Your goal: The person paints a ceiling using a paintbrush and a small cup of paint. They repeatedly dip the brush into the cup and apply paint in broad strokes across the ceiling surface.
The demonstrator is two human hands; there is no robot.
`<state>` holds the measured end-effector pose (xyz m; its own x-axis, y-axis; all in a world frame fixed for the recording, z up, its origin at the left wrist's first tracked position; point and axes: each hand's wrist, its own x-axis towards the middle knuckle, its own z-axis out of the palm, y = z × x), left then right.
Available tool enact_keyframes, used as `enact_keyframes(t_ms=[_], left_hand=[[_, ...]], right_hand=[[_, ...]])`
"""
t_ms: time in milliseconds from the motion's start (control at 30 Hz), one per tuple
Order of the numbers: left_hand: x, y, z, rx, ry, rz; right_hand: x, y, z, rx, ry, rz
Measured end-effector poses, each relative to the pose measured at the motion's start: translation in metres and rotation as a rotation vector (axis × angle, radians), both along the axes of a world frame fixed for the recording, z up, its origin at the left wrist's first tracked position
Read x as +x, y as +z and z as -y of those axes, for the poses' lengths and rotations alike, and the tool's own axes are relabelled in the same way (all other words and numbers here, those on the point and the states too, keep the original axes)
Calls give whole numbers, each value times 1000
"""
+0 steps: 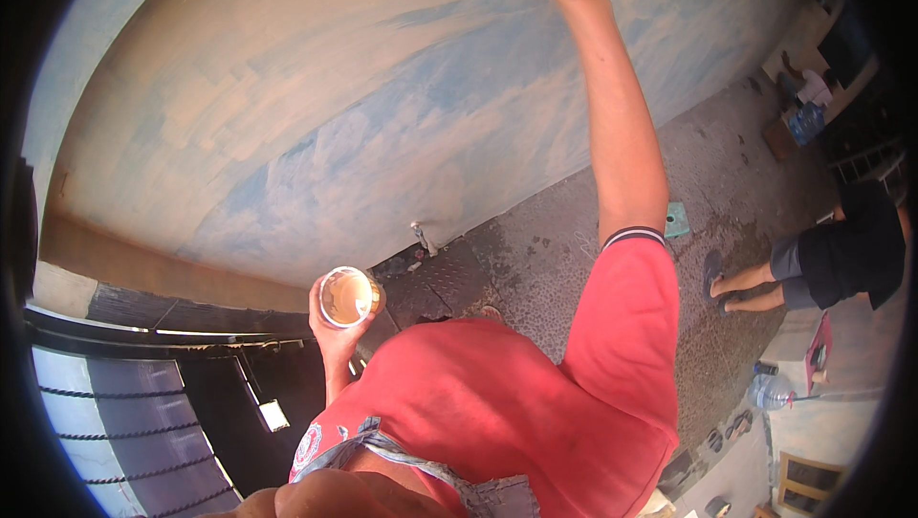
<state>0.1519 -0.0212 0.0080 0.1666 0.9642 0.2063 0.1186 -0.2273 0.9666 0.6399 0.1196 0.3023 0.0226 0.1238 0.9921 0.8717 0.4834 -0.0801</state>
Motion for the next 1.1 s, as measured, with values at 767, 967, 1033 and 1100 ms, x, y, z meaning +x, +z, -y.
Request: enact_keyframes(t_ms=[767, 967, 1033, 1100], left_hand=[[3, -3, 7, -11, 53, -3], [8, -2, 3, -4, 49, 3], [5, 1, 6, -6, 45, 14], [6, -4, 6, -38, 43, 88]], right_hand=[[-127, 22, -7, 49, 271, 379], [-141, 33, -33, 87, 307, 418], [-139, 33, -46, 134, 228, 441], [-136, 26, -53, 152, 83, 447]])
